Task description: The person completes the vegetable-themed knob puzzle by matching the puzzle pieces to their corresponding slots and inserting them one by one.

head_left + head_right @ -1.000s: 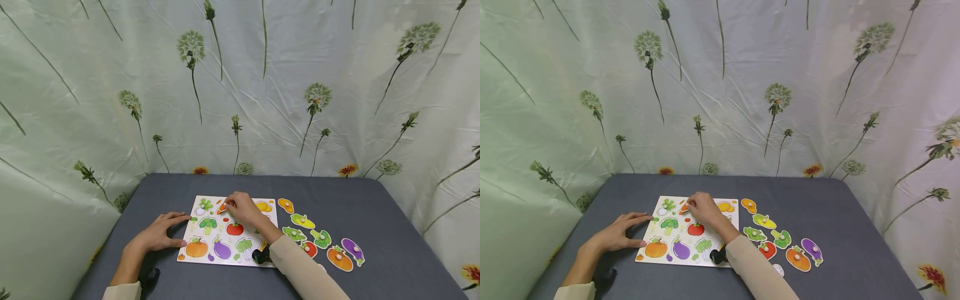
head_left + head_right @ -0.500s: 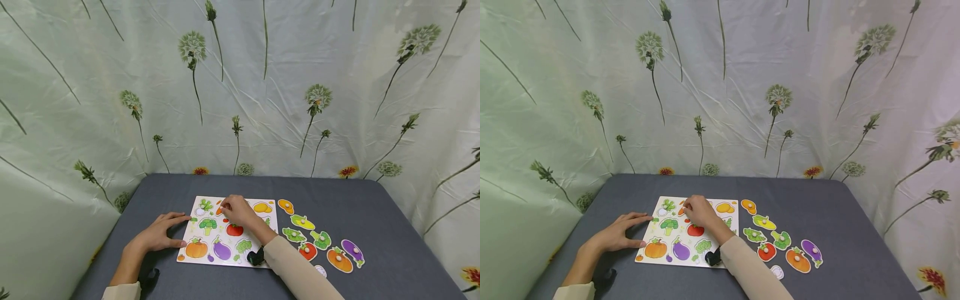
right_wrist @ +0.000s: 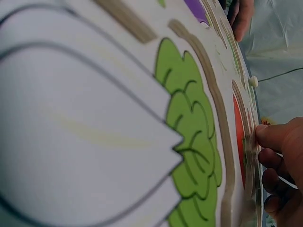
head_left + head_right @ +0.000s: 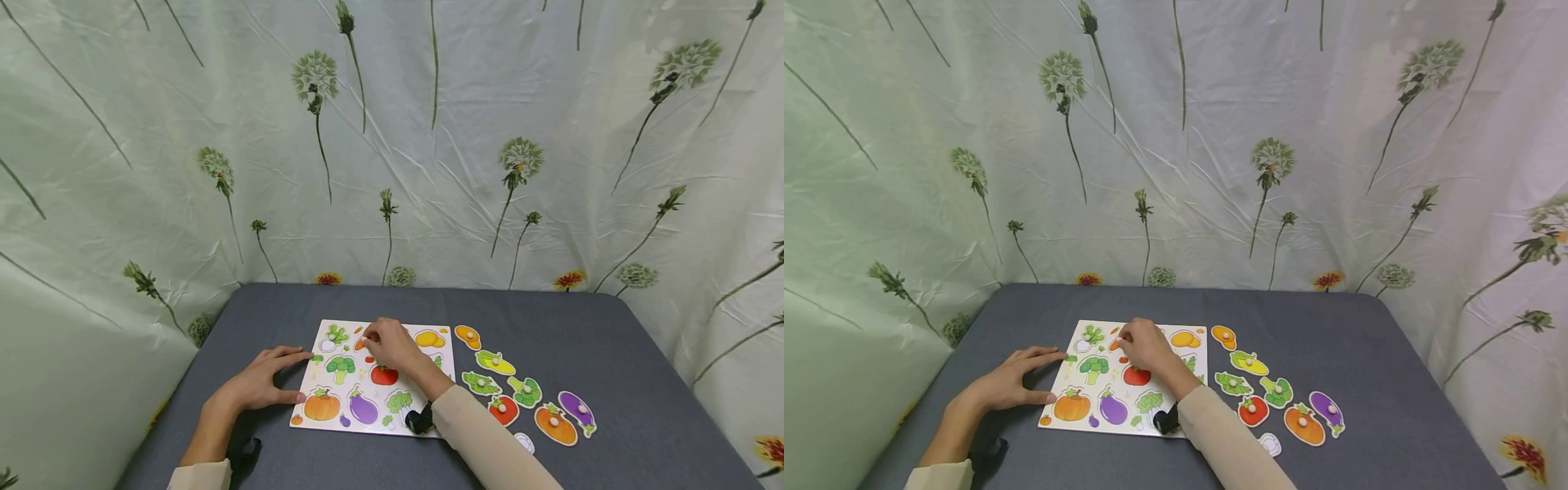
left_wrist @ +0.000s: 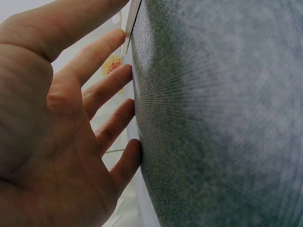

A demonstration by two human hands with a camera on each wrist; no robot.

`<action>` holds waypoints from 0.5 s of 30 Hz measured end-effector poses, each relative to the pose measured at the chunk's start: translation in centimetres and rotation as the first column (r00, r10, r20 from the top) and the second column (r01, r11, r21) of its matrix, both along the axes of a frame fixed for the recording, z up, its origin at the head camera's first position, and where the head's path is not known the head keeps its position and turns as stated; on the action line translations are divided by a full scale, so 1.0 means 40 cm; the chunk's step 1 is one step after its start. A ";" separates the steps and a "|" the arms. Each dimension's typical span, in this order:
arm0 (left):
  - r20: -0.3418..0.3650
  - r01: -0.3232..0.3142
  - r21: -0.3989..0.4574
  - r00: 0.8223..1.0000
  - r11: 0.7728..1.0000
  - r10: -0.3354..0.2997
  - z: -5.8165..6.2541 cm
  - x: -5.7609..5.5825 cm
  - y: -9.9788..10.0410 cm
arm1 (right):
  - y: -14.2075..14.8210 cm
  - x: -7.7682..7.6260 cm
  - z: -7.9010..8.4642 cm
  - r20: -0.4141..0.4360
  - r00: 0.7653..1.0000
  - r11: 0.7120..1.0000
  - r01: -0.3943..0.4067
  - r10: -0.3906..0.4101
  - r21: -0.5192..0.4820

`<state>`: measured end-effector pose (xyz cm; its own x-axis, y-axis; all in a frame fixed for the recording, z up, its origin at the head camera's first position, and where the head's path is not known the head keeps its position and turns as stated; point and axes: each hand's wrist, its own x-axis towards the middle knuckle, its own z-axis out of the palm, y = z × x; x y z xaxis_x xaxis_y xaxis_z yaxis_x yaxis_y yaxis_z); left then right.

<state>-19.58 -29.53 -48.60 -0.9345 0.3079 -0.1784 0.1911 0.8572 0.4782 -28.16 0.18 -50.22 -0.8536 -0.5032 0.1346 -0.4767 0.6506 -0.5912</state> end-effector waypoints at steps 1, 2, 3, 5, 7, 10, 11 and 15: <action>0.000 0.001 0.000 1.000 1.000 -0.001 0.001 0.001 0.000 | 0.001 0.001 0.001 0.007 1.000 1.000 0.003 -0.003 0.000; -0.001 0.000 0.000 1.000 1.000 0.000 0.000 0.001 0.000 | 0.002 0.002 0.002 0.014 1.000 1.000 0.006 -0.006 -0.002; -0.004 0.004 0.001 1.000 1.000 -0.004 0.000 0.001 0.000 | 0.004 0.003 0.004 0.024 1.000 1.000 0.008 -0.007 -0.006; -0.006 0.007 0.005 1.000 1.000 -0.007 0.001 0.002 0.001 | 0.011 0.004 0.008 0.038 0.999 1.000 0.008 -0.007 -0.016; -0.009 0.010 0.005 1.000 1.000 -0.010 0.002 0.003 0.001 | 0.021 0.003 0.012 0.050 0.999 1.000 0.002 0.000 -0.028; -0.010 0.010 0.004 1.000 1.000 -0.010 0.004 0.003 0.002 | 0.043 -0.001 0.020 0.033 0.999 0.999 -0.016 0.017 -0.041; -0.011 0.011 0.002 1.000 1.000 -0.011 0.004 0.002 0.001 | 0.051 -0.004 0.024 0.026 0.999 0.999 -0.023 0.024 -0.041; -0.009 0.014 0.001 1.000 1.000 -0.014 0.005 0.002 0.001 | 0.080 -0.009 0.036 -0.027 0.999 0.999 -0.023 0.022 -0.041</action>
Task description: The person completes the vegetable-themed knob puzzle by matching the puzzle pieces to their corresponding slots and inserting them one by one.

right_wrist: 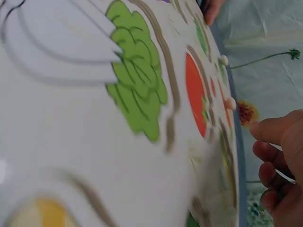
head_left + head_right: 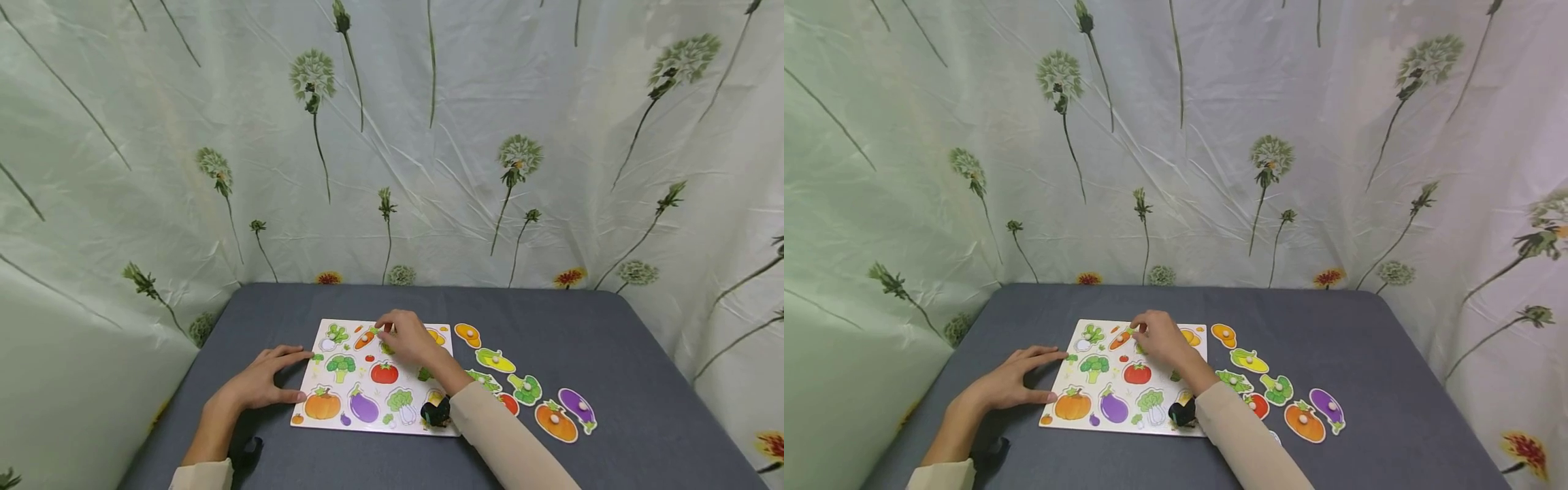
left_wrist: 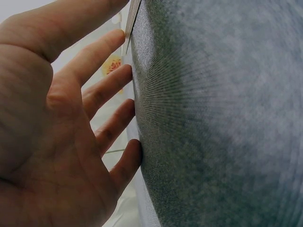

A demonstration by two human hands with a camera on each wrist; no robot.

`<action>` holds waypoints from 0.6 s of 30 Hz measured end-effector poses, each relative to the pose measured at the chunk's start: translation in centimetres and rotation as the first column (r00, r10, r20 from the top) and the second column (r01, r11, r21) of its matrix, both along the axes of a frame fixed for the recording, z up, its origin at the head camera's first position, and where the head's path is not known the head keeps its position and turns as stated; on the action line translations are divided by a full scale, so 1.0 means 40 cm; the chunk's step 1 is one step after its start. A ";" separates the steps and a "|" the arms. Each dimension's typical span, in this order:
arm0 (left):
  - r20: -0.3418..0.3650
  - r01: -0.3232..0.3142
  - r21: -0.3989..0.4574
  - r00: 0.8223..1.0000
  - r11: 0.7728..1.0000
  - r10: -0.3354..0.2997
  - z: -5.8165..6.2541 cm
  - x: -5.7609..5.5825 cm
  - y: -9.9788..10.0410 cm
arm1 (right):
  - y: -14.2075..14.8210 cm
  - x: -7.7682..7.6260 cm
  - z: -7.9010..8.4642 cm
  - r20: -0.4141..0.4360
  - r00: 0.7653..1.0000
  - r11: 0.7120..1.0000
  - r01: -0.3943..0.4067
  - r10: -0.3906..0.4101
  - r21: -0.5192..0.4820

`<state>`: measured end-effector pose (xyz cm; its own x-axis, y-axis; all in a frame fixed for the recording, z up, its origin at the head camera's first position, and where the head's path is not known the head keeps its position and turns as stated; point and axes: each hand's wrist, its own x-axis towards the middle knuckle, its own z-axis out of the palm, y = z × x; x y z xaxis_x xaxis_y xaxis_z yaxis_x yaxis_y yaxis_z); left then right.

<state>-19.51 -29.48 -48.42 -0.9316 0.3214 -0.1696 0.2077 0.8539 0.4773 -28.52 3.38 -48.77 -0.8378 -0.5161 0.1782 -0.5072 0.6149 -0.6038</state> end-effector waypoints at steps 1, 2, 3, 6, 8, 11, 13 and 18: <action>0.002 0.001 0.001 1.000 1.000 -0.001 0.000 0.000 0.000 | 0.007 0.000 0.002 -0.005 1.000 1.000 0.007 -0.007 0.000; 0.003 0.002 0.000 1.000 1.000 -0.002 0.001 0.000 0.000 | 0.014 0.001 0.004 -0.010 1.000 1.000 0.015 -0.015 -0.003; 0.004 0.002 0.000 1.000 1.000 -0.002 0.001 0.000 0.000 | 0.020 0.001 0.006 -0.013 1.000 1.000 0.021 -0.021 -0.006; 0.002 0.001 -0.001 1.000 1.000 -0.001 0.002 0.001 0.002 | 0.042 0.006 0.008 -0.016 0.999 0.999 0.040 -0.040 -0.022; 0.000 0.003 -0.001 1.000 1.000 -0.003 0.002 0.001 0.004 | 0.056 0.009 0.009 -0.018 0.999 0.999 0.044 -0.045 -0.030; -0.001 0.010 0.002 1.000 1.000 -0.010 0.003 0.002 0.006 | 0.078 0.018 0.012 -0.012 0.998 0.998 0.058 -0.058 -0.030; 0.000 0.014 0.000 1.000 1.000 -0.014 0.003 0.002 0.007 | 0.096 0.022 0.014 -0.011 0.997 0.997 0.074 -0.074 -0.021; -0.002 0.009 0.000 1.000 1.000 -0.009 0.003 0.004 0.006 | 0.143 0.030 0.025 -0.010 0.992 0.991 0.128 -0.128 -0.035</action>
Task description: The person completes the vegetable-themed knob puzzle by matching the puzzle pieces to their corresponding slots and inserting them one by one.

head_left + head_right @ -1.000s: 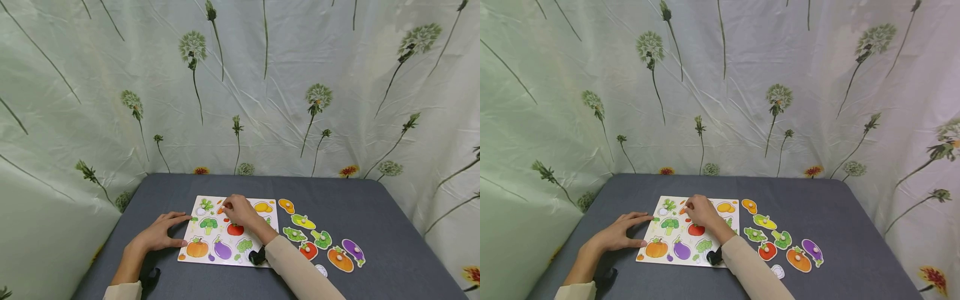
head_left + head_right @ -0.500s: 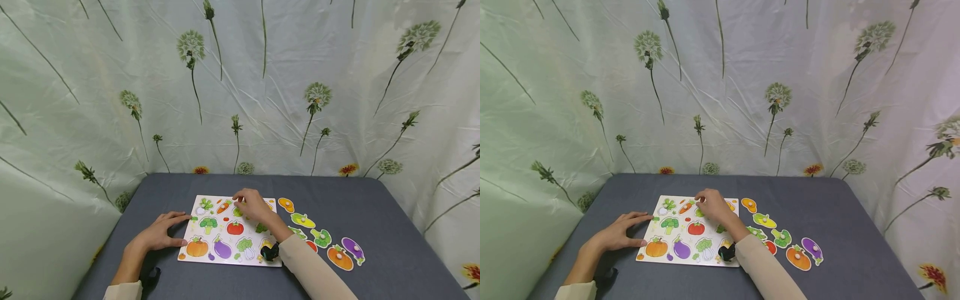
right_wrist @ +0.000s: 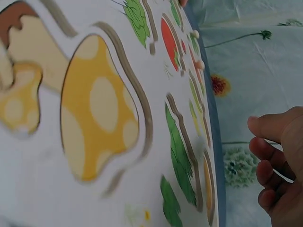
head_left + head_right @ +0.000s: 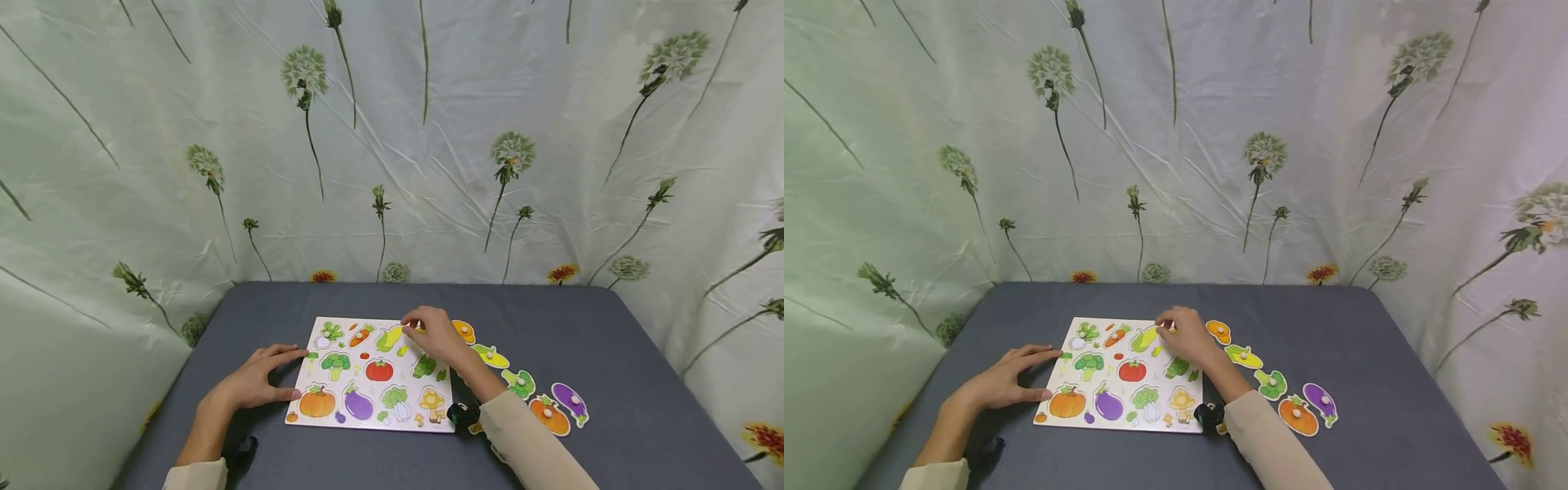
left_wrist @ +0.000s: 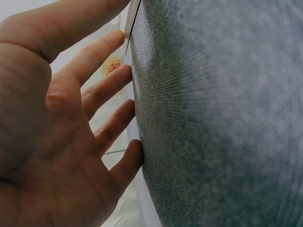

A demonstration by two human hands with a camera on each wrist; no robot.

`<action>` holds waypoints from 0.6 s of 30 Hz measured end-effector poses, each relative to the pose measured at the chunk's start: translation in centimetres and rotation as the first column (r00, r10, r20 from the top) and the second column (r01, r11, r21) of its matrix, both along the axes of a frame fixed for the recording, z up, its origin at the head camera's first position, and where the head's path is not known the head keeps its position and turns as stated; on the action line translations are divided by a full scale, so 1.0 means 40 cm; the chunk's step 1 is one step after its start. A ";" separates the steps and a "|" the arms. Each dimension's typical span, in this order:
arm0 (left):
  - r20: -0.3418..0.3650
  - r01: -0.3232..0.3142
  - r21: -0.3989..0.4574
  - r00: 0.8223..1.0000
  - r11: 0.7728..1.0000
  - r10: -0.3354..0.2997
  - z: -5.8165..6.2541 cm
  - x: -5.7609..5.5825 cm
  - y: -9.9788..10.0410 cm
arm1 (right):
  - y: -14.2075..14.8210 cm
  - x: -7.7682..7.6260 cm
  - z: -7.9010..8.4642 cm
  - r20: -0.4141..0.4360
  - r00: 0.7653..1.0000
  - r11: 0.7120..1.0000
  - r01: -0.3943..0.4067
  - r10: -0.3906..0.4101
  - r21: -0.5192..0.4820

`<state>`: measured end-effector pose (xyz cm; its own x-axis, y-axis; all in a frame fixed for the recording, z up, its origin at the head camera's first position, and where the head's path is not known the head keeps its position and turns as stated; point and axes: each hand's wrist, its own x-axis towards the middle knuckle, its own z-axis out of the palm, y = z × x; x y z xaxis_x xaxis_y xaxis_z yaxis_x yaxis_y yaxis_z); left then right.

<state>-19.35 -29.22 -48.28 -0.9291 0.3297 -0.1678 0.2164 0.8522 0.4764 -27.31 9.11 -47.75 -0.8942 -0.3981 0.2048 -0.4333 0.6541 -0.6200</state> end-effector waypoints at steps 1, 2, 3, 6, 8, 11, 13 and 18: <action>-0.001 0.000 0.001 1.000 1.000 0.000 0.000 0.000 -0.001 | 0.010 0.001 0.002 -0.004 1.000 1.000 0.012 -0.012 -0.005; -0.002 0.001 0.002 1.000 1.000 -0.001 0.001 -0.001 -0.002 | 0.020 0.003 0.004 -0.007 1.000 1.000 0.027 -0.027 -0.011; -0.002 0.003 0.000 1.000 1.000 -0.003 0.001 -0.001 -0.002 | 0.030 0.005 0.007 -0.011 0.999 0.999 0.041 -0.041 -0.014; -0.003 0.000 -0.011 1.000 1.000 0.000 0.001 -0.002 -0.003 | 0.058 0.012 0.014 -0.025 0.996 0.997 0.082 -0.082 -0.009; -0.002 -0.005 -0.015 1.000 1.000 0.005 0.002 -0.003 -0.003 | 0.076 0.018 0.020 -0.035 0.994 0.994 0.106 -0.107 -0.011; -0.003 -0.010 -0.018 1.000 1.000 0.010 0.005 -0.003 -0.002 | 0.102 0.028 0.025 -0.047 0.988 0.989 0.149 -0.149 -0.011; -0.001 -0.008 -0.014 1.000 1.000 0.008 0.006 -0.003 0.000 | 0.120 0.033 0.024 -0.054 0.982 0.984 0.180 -0.180 -0.010; -0.001 -0.001 -0.004 1.000 1.000 0.001 0.006 -0.003 0.004 | 0.162 0.046 0.019 -0.073 0.969 0.972 0.236 -0.236 -0.008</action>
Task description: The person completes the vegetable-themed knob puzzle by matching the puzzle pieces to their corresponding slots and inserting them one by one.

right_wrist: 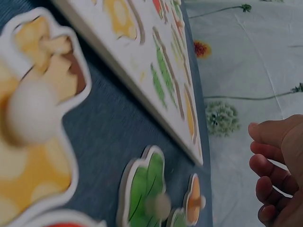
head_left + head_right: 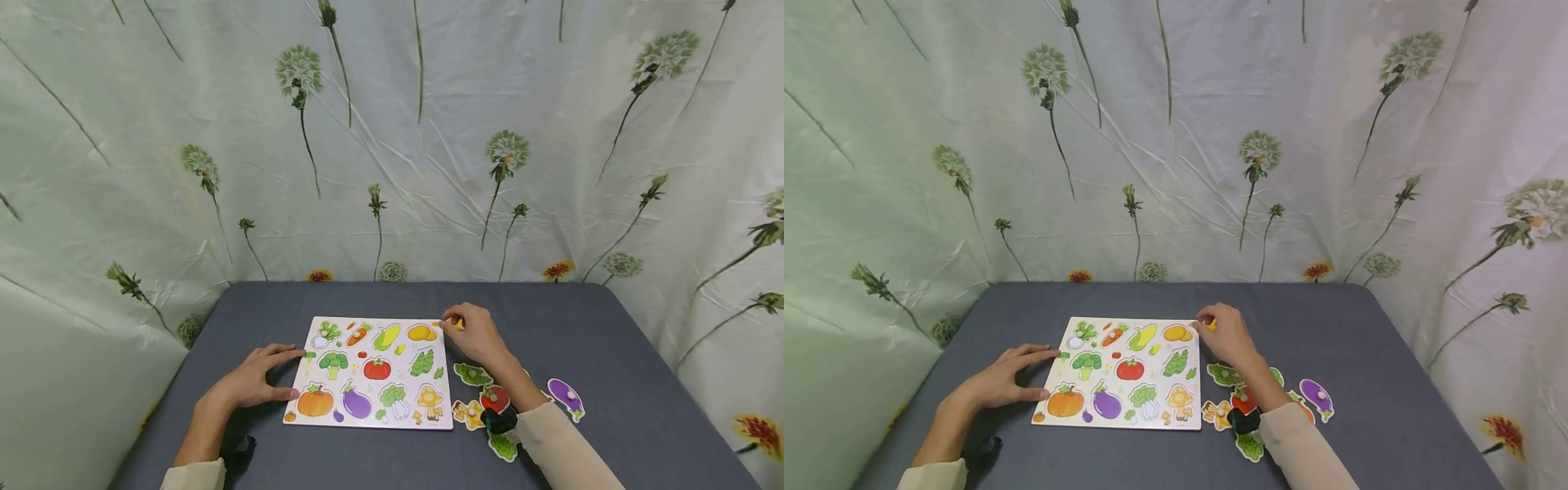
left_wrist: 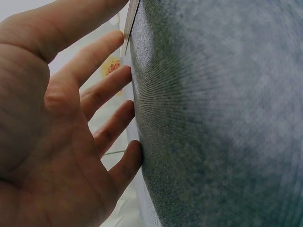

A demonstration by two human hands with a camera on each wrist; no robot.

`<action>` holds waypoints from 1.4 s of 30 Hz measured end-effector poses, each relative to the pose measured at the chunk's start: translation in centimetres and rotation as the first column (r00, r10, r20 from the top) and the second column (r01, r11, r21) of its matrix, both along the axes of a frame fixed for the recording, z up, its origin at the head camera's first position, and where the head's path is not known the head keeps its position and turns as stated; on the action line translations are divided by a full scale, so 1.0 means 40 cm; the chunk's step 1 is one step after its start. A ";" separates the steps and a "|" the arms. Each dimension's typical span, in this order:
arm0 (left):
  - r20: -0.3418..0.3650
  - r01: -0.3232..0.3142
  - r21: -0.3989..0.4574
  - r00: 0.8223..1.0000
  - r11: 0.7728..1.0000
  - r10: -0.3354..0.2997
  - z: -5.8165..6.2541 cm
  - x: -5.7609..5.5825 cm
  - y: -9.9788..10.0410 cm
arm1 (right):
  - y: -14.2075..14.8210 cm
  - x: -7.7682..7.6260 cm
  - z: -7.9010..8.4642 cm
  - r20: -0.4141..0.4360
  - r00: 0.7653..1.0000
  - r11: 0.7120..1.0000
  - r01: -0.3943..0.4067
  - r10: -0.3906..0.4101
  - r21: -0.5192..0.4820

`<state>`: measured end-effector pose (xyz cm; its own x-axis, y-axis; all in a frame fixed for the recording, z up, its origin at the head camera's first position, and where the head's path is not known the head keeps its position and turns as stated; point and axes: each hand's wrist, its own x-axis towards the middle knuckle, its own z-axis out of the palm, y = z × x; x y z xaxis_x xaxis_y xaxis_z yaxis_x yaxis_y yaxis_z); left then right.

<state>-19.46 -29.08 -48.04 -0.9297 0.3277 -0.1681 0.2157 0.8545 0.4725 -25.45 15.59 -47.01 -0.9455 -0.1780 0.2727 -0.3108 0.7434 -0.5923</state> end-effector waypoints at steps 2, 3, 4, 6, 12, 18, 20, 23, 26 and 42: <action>-0.003 0.003 0.006 1.000 1.000 -0.003 0.000 -0.001 0.000 | 0.016 0.005 -0.003 0.003 1.000 1.000 0.015 -0.015 0.000; -0.002 0.005 0.009 1.000 1.000 -0.005 -0.001 -0.001 0.001 | 0.023 0.008 -0.005 0.008 1.000 1.000 0.020 -0.020 0.001; -0.002 0.006 0.012 1.000 1.000 -0.006 -0.002 -0.002 0.001 | 0.031 0.011 -0.008 0.014 1.000 1.000 0.027 -0.027 0.005; 0.001 0.008 0.013 1.000 1.000 -0.008 -0.003 -0.002 0.001 | 0.046 0.017 -0.014 0.030 0.999 0.999 0.043 -0.043 0.011; 0.007 0.010 0.008 1.000 1.000 -0.010 -0.004 0.001 -0.004 | 0.081 0.030 -0.027 0.043 0.994 0.995 0.095 -0.096 0.024; -0.005 0.014 0.011 1.000 1.000 -0.014 -0.004 0.005 -0.009 | 0.111 0.044 -0.033 0.064 0.989 0.991 0.127 -0.130 0.044; -0.007 0.014 0.011 1.000 1.000 -0.014 -0.004 0.005 -0.008 | 0.121 0.050 -0.037 0.070 0.988 0.990 0.135 -0.138 0.052; -0.005 0.015 0.011 1.000 1.000 -0.015 -0.005 0.003 -0.007 | 0.134 0.057 -0.042 0.077 0.986 0.988 0.142 -0.147 0.064; -0.004 0.019 0.016 1.000 1.000 -0.019 -0.006 0.001 -0.006 | 0.143 0.064 -0.046 0.089 0.985 0.987 0.144 -0.150 0.076; 0.001 0.020 0.019 1.000 1.000 -0.020 -0.008 0.001 -0.008 | 0.165 0.079 -0.084 0.125 0.980 0.986 0.147 -0.155 0.073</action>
